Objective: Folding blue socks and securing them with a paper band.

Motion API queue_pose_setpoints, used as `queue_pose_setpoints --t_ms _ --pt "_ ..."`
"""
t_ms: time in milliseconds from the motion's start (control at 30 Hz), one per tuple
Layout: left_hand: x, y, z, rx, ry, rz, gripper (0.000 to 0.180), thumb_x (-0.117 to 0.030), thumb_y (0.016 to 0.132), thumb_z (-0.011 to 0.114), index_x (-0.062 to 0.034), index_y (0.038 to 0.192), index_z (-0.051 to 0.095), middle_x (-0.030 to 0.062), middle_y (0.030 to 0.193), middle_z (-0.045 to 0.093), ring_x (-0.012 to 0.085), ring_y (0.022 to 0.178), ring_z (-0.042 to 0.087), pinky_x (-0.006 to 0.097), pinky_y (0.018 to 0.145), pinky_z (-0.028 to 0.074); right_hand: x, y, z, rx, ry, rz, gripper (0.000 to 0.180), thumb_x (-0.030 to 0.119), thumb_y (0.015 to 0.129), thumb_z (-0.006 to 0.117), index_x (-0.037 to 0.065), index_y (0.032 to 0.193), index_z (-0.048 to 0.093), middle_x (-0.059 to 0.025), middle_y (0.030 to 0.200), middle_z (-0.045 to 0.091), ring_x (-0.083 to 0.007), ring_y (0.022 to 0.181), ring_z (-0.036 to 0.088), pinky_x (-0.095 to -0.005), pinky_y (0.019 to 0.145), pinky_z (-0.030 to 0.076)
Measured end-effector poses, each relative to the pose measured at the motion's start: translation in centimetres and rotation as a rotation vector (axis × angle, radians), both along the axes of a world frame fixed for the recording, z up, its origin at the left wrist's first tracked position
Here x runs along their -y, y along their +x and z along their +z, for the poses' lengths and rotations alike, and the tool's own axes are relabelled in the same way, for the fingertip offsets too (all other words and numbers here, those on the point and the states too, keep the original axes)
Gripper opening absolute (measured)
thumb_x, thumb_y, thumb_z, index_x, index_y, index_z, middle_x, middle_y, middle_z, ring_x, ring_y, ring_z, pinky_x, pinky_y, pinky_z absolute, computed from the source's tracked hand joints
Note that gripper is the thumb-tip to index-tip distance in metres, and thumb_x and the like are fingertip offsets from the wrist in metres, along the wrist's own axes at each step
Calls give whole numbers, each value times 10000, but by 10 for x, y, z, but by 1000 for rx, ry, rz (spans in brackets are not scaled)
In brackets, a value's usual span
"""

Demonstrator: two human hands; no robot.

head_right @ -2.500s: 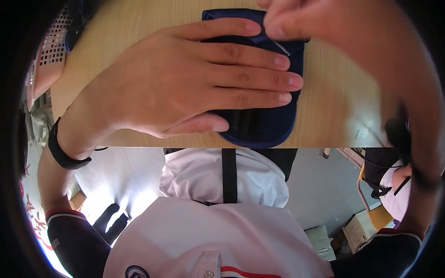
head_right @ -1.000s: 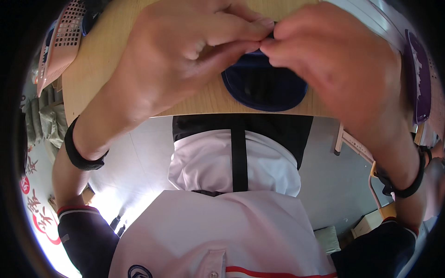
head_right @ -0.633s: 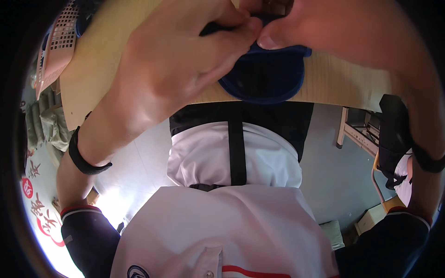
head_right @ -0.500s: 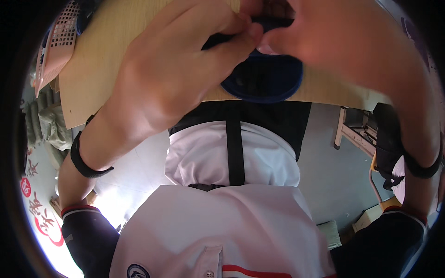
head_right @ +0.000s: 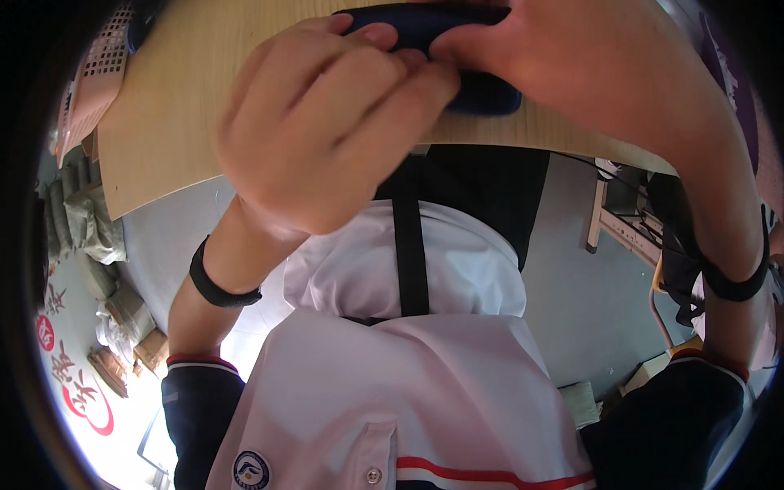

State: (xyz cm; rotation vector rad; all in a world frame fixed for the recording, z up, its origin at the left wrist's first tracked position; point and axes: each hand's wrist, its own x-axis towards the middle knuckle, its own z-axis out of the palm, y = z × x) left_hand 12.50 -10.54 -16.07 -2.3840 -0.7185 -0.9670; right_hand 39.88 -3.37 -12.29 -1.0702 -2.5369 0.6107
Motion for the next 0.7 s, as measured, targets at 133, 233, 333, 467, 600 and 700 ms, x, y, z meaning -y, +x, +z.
queue_pose_setpoints --t_ms 133,233,333,467,600,700 --pt "4 -3 5 78 -158 30 459 -136 630 814 -53 1070 710 44 965 687 185 851 674 320 751 587 -7 -10 -12 -1 66 29 360 -64 782 694 -29 1139 662 -166 1064 667 -279 986 661 -351 817 551" --pt "6 8 14 202 -290 -8 468 -135 643 817 -45 1087 698 50 970 690 183 853 677 316 749 588 -74 190 -48 46 143 -5 362 -61 783 695 -28 1141 660 -166 1066 666 -278 989 661 -352 818 550" --pt "13 8 15 299 -452 -8 477 -134 656 819 -36 1105 687 55 975 692 180 854 679 312 748 588 -93 230 -71 65 189 -6 364 -58 783 696 -27 1143 658 -166 1067 666 -278 991 660 -353 819 550" --pt "8 -7 11 418 -652 65 490 -132 674 822 -25 1128 673 63 982 696 177 856 682 307 746 589 -32 54 -35 53 254 53 367 -55 783 697 -26 1147 655 -167 1070 666 -277 994 660 -354 821 549" --pt "-5 -27 8 554 -846 77 503 -130 691 825 -13 1152 658 70 989 699 174 858 686 302 744 590 11 -8 -6 74 333 61 370 -51 784 698 -24 1150 652 -167 1072 666 -277 997 660 -355 823 548" --pt "-1 -32 15 659 -985 89 514 -129 705 827 -5 1169 647 75 994 702 171 859 688 299 742 590 42 -58 15 89 398 72 372 -49 784 698 -24 1152 650 -168 1074 666 -276 999 659 -356 824 548"
